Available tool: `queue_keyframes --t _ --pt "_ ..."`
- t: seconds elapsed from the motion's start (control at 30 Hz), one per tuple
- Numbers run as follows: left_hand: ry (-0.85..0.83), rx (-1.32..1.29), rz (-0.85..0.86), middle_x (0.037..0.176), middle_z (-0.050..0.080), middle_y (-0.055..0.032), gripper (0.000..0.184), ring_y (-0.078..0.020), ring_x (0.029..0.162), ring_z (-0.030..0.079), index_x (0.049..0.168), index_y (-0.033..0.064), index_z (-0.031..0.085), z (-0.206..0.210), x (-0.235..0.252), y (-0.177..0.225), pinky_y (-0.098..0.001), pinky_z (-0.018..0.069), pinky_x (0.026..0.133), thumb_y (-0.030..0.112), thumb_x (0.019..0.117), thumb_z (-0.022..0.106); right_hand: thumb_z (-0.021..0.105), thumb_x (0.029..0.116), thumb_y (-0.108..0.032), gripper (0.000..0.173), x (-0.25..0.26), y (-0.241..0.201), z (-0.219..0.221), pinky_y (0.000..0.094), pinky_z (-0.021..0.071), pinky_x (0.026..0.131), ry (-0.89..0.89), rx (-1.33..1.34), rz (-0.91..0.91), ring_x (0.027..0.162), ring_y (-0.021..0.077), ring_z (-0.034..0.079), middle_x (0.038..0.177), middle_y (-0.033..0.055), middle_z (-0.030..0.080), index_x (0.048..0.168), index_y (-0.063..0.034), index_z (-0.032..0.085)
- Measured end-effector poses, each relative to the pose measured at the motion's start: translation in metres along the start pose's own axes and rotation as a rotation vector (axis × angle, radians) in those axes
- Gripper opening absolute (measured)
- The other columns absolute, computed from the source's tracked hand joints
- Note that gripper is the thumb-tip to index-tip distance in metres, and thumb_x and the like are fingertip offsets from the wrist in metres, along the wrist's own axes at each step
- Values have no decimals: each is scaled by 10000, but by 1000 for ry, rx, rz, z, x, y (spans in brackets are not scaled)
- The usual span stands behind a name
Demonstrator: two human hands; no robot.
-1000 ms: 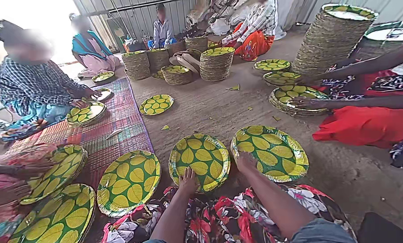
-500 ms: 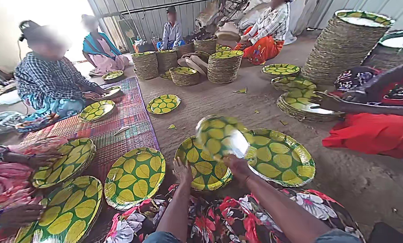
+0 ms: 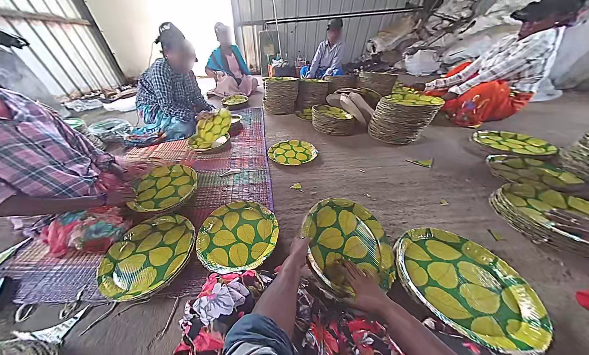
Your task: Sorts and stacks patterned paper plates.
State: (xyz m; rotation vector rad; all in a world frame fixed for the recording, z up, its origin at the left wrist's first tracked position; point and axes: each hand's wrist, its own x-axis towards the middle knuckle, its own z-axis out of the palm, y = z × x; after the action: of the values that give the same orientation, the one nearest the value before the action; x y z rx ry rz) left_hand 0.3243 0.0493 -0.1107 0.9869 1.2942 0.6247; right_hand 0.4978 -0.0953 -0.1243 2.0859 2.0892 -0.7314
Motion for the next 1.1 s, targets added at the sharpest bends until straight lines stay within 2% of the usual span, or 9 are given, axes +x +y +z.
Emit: queue_keyframes --t 0.2,0.3,0.4,0.47,0.53,0.63,0.8,0.93,1.1 --pt "46 -135 387 1429 544 -256 457 -288 1318 548 1461 -62 436 -74 -41 82 -438 444 1111 50 1036 557 755 821 -42 724 29 -96 2 740 314 1132 742 29 -307 1488 489 375 1595 249 431 1508 -53 526" --pt "218 -146 511 1371 570 -255 435 -267 1227 586 1455 -70 428 -149 -63 108 -418 480 1040 40 1048 537 643 851 106 659 70 -159 -17 770 336 1095 863 62 -488 1452 478 439 1561 222 490 1471 -108 585" --pt "525 58 491 1546 410 -278 661 -318 1417 455 1556 -46 268 -227 -59 80 -454 412 1146 104 1014 616 567 936 73 592 114 -209 -16 704 355 1126 708 80 -589 1480 382 439 1587 126 491 1467 -187 599" --pt "652 551 342 1682 92 -311 1005 -398 1575 160 1608 -82 34 -268 -48 29 -532 211 1256 237 947 721 551 969 43 597 134 -224 -6 676 295 1186 372 55 -550 1539 344 347 1633 91 433 1510 -209 553" --pt "571 978 142 1701 5 -290 1007 -452 1586 16 1631 -33 91 -285 -44 -32 -702 90 1220 358 946 718 502 1040 -39 536 147 -225 8 663 201 1224 18 -6 -490 1583 331 241 1678 72 357 1547 -213 502" --pt "399 1109 32 1735 100 -134 656 -377 1600 86 1643 143 257 -291 -29 -100 -713 106 1210 408 1083 474 412 1075 -36 535 153 -225 12 631 90 1258 -153 -20 -460 1609 305 154 1709 51 285 1572 -226 465" --pt "232 1252 -145 1725 98 -186 665 -385 1602 4 1620 108 309 -284 -40 -38 -680 54 1227 435 1074 501 579 1005 -104 566 117 -192 -20 700 44 1234 41 -81 -482 1578 359 241 1675 148 339 1559 -170 482" --pt "158 1229 33 1581 427 -246 575 -413 1509 347 1520 15 466 -263 -56 22 -640 307 1186 380 1077 509 509 1045 -89 433 53 -112 -63 696 85 1235 136 -135 -283 1562 396 269 1628 198 403 1473 -89 580" --pt "-37 1228 267 1523 498 -243 550 -390 1438 465 1539 26 430 -179 -79 105 -572 347 1186 364 1106 447 622 1018 -181 434 -15 30 -98 731 208 1179 83 -225 187 1493 444 372 1555 241 481 1418 -11 603"
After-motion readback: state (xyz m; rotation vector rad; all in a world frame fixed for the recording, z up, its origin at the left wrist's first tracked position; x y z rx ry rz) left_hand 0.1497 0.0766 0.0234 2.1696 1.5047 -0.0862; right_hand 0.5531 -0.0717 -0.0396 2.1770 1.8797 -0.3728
